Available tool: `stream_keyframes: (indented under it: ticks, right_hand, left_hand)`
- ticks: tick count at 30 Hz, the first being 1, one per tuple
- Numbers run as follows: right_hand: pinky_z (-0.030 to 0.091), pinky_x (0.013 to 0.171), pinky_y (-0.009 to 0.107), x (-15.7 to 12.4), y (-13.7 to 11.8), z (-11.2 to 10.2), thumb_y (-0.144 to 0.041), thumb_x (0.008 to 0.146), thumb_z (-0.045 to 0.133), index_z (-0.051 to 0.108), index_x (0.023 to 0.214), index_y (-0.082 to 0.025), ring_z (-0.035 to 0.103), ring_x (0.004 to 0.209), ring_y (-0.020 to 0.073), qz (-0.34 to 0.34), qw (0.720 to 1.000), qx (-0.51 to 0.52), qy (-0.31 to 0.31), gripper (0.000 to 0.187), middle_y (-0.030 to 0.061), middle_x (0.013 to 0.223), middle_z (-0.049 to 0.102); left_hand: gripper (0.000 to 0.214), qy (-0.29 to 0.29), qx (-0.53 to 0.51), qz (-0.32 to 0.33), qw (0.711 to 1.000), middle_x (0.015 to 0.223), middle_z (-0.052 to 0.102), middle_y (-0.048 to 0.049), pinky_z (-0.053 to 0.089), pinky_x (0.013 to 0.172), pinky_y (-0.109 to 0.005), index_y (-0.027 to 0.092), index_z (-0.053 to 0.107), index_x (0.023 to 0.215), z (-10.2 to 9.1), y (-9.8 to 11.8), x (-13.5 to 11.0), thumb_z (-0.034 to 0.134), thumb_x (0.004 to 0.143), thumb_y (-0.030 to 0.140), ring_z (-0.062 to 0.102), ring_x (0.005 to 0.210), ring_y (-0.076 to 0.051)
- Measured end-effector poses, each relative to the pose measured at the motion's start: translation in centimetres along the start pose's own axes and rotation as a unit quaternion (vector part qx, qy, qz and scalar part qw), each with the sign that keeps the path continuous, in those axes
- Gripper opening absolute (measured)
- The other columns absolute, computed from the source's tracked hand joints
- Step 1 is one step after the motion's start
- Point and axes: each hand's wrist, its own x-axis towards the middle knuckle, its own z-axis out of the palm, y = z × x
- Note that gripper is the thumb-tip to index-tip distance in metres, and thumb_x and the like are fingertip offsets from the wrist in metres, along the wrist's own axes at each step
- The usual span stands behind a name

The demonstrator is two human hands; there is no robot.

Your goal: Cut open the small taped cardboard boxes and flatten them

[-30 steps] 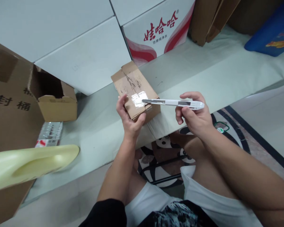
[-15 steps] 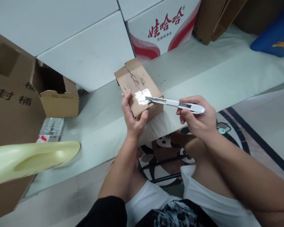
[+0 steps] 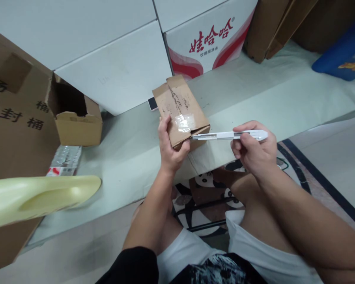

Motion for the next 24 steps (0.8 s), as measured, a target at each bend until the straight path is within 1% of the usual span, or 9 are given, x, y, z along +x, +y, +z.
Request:
stream_keyframes:
  ticks: [4, 7, 9, 12, 15, 18, 19, 21, 24]
  right_hand:
    - [0.030, 0.035, 0.025, 0.3, 0.3, -0.2, -0.054, 0.087, 0.073, 0.062, 0.089, -0.025, 0.042, 0.038, 0.0097, -0.002, 0.999, 0.000, 0.041, 0.031, -0.0064, 0.052, 0.050]
    - [0.026, 0.034, 0.025, 1.0, 0.5, -0.4, -0.055, 0.086, 0.071, 0.059, 0.089, -0.026, 0.039, 0.036, 0.0095, -0.044, 0.992, 0.015, 0.120, 0.031, -0.0080, 0.052, 0.044]
    - [0.028, 0.035, 0.025, 1.5, 0.6, -0.7, -0.054, 0.086, 0.070, 0.058, 0.098, -0.027, 0.042, 0.038, 0.0090, -0.063, 0.985, 0.004, 0.159, 0.031, -0.0071, 0.061, 0.052]
    - [0.035, 0.037, 0.026, 1.9, 1.2, -1.5, -0.059, 0.088, 0.068, 0.056, 0.108, -0.030, 0.049, 0.042, 0.0082, -0.046, 0.987, -0.013, 0.154, 0.037, -0.0035, 0.082, 0.062]
    - [0.035, 0.038, 0.026, 2.4, 2.0, -2.5, -0.067, 0.094, 0.055, 0.055, 0.105, -0.031, 0.046, 0.041, 0.0074, -0.012, 0.989, 0.028, 0.144, 0.038, -0.0044, 0.080, 0.058]
    - [0.034, 0.039, 0.023, 3.0, 3.1, -3.2, -0.062, 0.097, 0.053, 0.055, 0.107, -0.031, 0.049, 0.045, 0.0082, -0.002, 0.986, 0.016, 0.165, 0.033, -0.0041, 0.080, 0.059]
    - [0.037, 0.042, 0.023, 3.2, 3.5, -3.2, -0.058, 0.096, 0.056, 0.056, 0.108, -0.030, 0.053, 0.049, 0.0090, -0.001, 0.987, -0.019, 0.158, 0.030, -0.0029, 0.083, 0.060]
    - [0.047, 0.052, 0.025, 3.2, 4.2, -2.9, -0.047, 0.094, 0.061, 0.061, 0.109, -0.028, 0.060, 0.061, 0.0121, 0.001, 0.987, -0.132, 0.092, 0.024, 0.0006, 0.091, 0.063]
    - [0.057, 0.077, 0.038, 2.9, 4.9, -2.1, -0.030, 0.090, 0.061, 0.069, 0.113, -0.025, 0.065, 0.081, 0.0195, 0.014, 0.945, -0.323, -0.045, 0.025, 0.0068, 0.101, 0.064]
  left_hand:
    - [0.076, 0.006, 0.001, -0.002, 1.000, 0.153, 0.048, -0.0132, 0.034, 0.126, -0.049, 0.028, 0.039, 0.152, -0.1, -0.1, 0.1, 0.060, 0.090, 0.066, 0.041, 0.150, -0.033]
    - [0.076, 0.015, -0.026, -0.019, 0.999, 0.155, 0.048, -0.0117, 0.035, 0.126, -0.048, 0.030, 0.040, 0.151, -0.4, -0.4, 0.1, 0.060, 0.089, 0.069, 0.040, 0.152, -0.033]
    - [0.076, 0.023, -0.044, -0.031, 0.998, 0.156, 0.047, -0.0106, 0.036, 0.126, -0.048, 0.032, 0.040, 0.151, -0.6, -0.7, 0.1, 0.058, 0.089, 0.072, 0.039, 0.153, -0.034]
    - [0.075, 0.045, -0.068, -0.038, 0.996, 0.158, 0.045, -0.0095, 0.038, 0.125, -0.047, 0.034, 0.040, 0.151, -0.5, -1.2, 0.3, 0.054, 0.090, 0.075, 0.042, 0.152, -0.033]
    - [0.074, 0.078, -0.124, -0.045, 0.988, 0.158, 0.048, -0.0074, 0.039, 0.125, -0.046, 0.036, 0.042, 0.150, -0.3, -1.6, 0.5, 0.053, 0.089, 0.076, 0.045, 0.151, -0.031]
    - [0.070, 0.115, -0.200, -0.100, 0.968, 0.151, 0.058, -0.0074, 0.042, 0.123, -0.044, 0.032, 0.050, 0.145, -0.6, -1.9, 0.8, 0.049, 0.090, 0.074, 0.050, 0.148, -0.030]
    - [0.069, 0.120, -0.223, -0.128, 0.959, 0.147, 0.061, -0.0079, 0.044, 0.123, -0.043, 0.030, 0.054, 0.142, -0.9, -2.0, 0.9, 0.048, 0.090, 0.074, 0.051, 0.147, -0.030]
    - [0.067, 0.117, -0.261, -0.174, 0.942, 0.143, 0.066, -0.0080, 0.046, 0.122, -0.042, 0.027, 0.060, 0.136, -1.7, -2.1, 1.3, 0.047, 0.088, 0.073, 0.052, 0.146, -0.030]
    - [0.061, 0.103, -0.313, -0.219, 0.918, 0.141, 0.068, -0.0065, 0.044, 0.122, -0.041, 0.027, 0.065, 0.126, -3.0, -2.4, 1.9, 0.048, 0.087, 0.071, 0.054, 0.145, -0.028]
